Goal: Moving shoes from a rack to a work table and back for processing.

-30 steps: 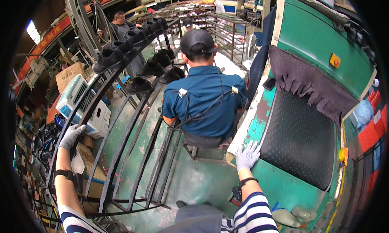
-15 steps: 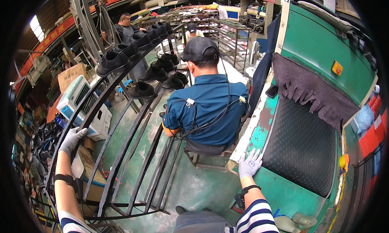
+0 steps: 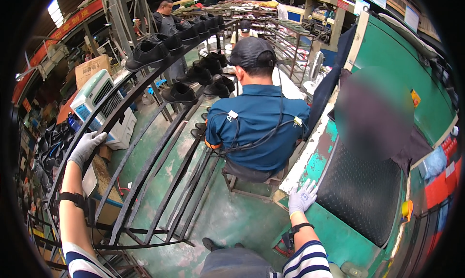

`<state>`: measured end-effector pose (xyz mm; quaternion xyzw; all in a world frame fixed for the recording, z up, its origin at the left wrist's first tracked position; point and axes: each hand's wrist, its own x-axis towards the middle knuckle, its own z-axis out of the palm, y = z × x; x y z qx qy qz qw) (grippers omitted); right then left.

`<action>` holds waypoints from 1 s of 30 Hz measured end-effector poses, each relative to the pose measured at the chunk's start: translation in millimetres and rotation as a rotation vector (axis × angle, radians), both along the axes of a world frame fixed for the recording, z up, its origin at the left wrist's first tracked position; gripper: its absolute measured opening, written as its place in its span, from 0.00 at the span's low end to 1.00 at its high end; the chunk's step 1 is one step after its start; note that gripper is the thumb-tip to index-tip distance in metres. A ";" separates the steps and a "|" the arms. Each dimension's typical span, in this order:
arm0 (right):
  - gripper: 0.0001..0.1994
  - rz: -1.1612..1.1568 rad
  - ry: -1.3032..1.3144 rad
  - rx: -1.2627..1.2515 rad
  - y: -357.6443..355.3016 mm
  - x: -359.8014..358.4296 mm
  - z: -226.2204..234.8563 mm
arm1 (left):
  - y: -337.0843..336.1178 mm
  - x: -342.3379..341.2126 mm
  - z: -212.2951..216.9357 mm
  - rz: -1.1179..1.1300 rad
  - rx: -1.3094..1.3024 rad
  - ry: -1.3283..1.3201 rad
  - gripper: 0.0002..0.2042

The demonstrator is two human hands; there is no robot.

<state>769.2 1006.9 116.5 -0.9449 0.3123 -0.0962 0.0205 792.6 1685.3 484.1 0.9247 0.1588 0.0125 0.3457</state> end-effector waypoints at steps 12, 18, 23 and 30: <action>0.36 0.014 0.147 0.149 -11.4 15.0 33.1 | 3.9 -0.6 -0.1 -0.005 0.097 -0.019 0.26; 0.35 0.429 0.014 0.042 -14.9 18.2 9.0 | 17.3 4.4 -9.7 -0.055 -0.068 -0.044 0.22; 0.33 0.396 -0.019 -0.085 -18.4 16.3 -18.2 | 24.6 7.6 -15.0 -0.080 -0.138 -0.062 0.18; 0.33 0.400 0.013 0.019 -20.1 17.7 -14.5 | 28.2 5.8 -9.0 -0.064 -0.025 -0.019 0.16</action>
